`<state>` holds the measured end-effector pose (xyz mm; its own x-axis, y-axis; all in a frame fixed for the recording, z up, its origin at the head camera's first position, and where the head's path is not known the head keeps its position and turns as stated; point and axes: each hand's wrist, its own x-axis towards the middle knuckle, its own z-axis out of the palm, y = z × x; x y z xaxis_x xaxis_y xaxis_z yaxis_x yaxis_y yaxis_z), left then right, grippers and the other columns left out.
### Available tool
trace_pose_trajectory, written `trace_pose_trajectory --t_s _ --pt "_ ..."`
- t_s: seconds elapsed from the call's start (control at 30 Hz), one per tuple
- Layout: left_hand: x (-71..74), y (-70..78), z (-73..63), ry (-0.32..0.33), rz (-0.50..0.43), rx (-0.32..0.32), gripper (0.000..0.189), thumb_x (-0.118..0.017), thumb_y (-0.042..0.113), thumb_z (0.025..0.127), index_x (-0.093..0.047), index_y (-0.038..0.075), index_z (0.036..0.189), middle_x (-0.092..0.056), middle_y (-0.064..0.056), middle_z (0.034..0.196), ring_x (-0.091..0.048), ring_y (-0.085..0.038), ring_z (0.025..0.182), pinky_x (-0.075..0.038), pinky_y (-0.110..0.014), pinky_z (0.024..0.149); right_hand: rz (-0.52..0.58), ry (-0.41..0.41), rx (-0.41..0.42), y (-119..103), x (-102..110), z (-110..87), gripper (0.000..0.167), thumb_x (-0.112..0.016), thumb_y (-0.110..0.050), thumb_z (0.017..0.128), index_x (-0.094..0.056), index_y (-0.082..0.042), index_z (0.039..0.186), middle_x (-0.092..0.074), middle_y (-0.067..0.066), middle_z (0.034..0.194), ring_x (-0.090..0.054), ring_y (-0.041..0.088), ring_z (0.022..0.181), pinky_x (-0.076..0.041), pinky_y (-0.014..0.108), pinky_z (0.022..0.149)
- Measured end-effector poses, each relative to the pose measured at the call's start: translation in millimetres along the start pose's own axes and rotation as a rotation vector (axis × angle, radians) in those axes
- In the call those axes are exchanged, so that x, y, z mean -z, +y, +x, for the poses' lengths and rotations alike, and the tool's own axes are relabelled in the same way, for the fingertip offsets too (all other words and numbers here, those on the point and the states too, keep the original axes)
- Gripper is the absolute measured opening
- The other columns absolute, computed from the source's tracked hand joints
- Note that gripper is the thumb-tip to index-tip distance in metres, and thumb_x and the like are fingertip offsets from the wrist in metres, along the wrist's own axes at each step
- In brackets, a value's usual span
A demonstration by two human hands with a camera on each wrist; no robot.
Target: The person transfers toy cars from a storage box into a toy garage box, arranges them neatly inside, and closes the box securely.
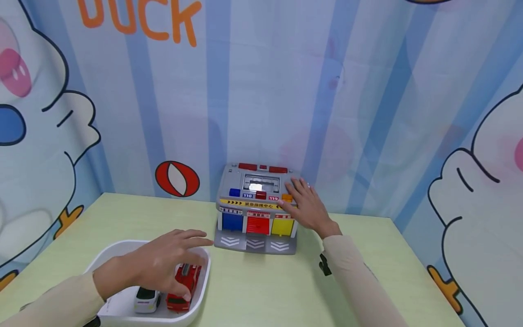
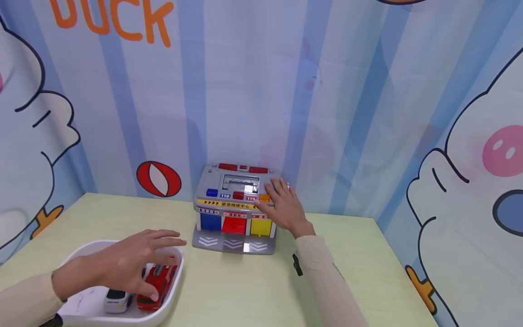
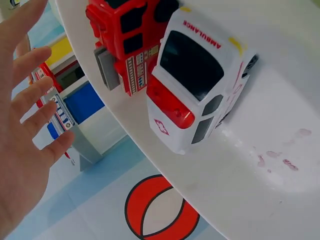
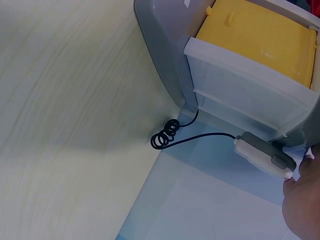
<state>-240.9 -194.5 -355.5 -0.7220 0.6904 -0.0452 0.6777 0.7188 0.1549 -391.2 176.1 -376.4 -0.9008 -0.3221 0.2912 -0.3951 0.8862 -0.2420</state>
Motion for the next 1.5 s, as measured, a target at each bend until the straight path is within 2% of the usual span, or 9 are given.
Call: trace_pose_trajectory --t_s 0.17,0.37,0.63,0.8,1.03,1.27,1.5 --pt "-1.4 3.8 -6.9 -0.051 -0.003 -0.030 0.052 -0.081 0.057 0.072 -0.069 0.044 0.121 -0.055 0.006 0.145 -0.042 -0.028 0.140 -0.041 -0.065 0.108 -0.010 -0.007 0.002 -1.4 1.5 1.2 0.077 -0.043 -0.062 0.097 -0.028 -0.017 0.158 -0.018 0.008 0.168 -0.008 0.033 0.157 -0.009 0.057 0.126" --pt "-6.9 5.0 -12.0 -0.093 -0.035 -0.020 0.050 -0.086 0.050 0.070 -0.069 0.048 0.118 -0.057 0.010 0.142 -0.047 -0.025 0.135 -0.044 -0.064 0.105 -0.007 0.006 0.009 -3.4 3.9 1.0 0.077 -0.043 -0.061 0.097 -0.030 -0.016 0.158 -0.019 0.009 0.168 -0.009 0.034 0.157 -0.009 0.057 0.126" --pt "-20.3 4.4 -11.3 -0.122 -0.004 -0.051 0.052 -0.088 0.048 0.069 -0.070 0.046 0.118 -0.057 0.010 0.143 -0.044 -0.025 0.138 -0.044 -0.057 0.109 -0.005 -0.009 -0.002 -1.5 3.5 -2.8 0.078 -0.043 -0.061 0.097 -0.030 -0.015 0.158 -0.017 0.010 0.168 -0.008 0.035 0.157 -0.009 0.058 0.125" --pt "-22.5 0.0 -8.1 -0.138 0.008 -0.045 0.055 -0.089 0.044 0.069 -0.069 0.045 0.120 -0.054 0.009 0.145 -0.042 -0.024 0.139 -0.046 -0.055 0.109 -0.003 0.002 -0.011 1.3 3.9 -2.4 0.079 -0.042 -0.063 0.097 -0.029 -0.015 0.158 -0.017 0.010 0.168 -0.008 0.035 0.157 -0.008 0.058 0.125" --pt "-22.4 -4.1 -5.6 -0.148 -0.042 -0.045 0.055 -0.090 0.043 0.068 -0.070 0.042 0.120 -0.053 0.005 0.146 -0.040 -0.025 0.138 -0.052 -0.048 0.104 0.016 0.008 -0.014 0.8 4.0 -2.3 0.078 -0.044 -0.061 0.096 -0.030 -0.015 0.158 -0.018 0.010 0.168 -0.008 0.036 0.156 -0.009 0.059 0.125" --pt "-23.5 -4.6 -5.4 -0.158 -0.053 -0.045 0.059 -0.091 0.040 0.068 -0.068 0.043 0.123 -0.050 0.006 0.148 -0.039 -0.024 0.139 -0.048 -0.049 0.108 0.021 0.014 -0.002 -0.1 1.7 -3.2 0.077 -0.045 -0.060 0.097 -0.030 -0.015 0.158 -0.018 0.008 0.168 -0.007 0.033 0.157 -0.008 0.057 0.126" --pt "-28.1 -4.0 -5.2 -0.176 -0.094 -0.010 0.059 -0.092 0.034 0.068 -0.069 0.042 0.122 -0.048 0.005 0.150 -0.036 -0.025 0.140 -0.052 -0.049 0.103 0.037 0.009 -0.002 -2.2 -0.1 -2.7 0.077 -0.044 -0.061 0.097 -0.030 -0.016 0.158 -0.018 0.007 0.168 -0.006 0.032 0.157 -0.008 0.057 0.126"
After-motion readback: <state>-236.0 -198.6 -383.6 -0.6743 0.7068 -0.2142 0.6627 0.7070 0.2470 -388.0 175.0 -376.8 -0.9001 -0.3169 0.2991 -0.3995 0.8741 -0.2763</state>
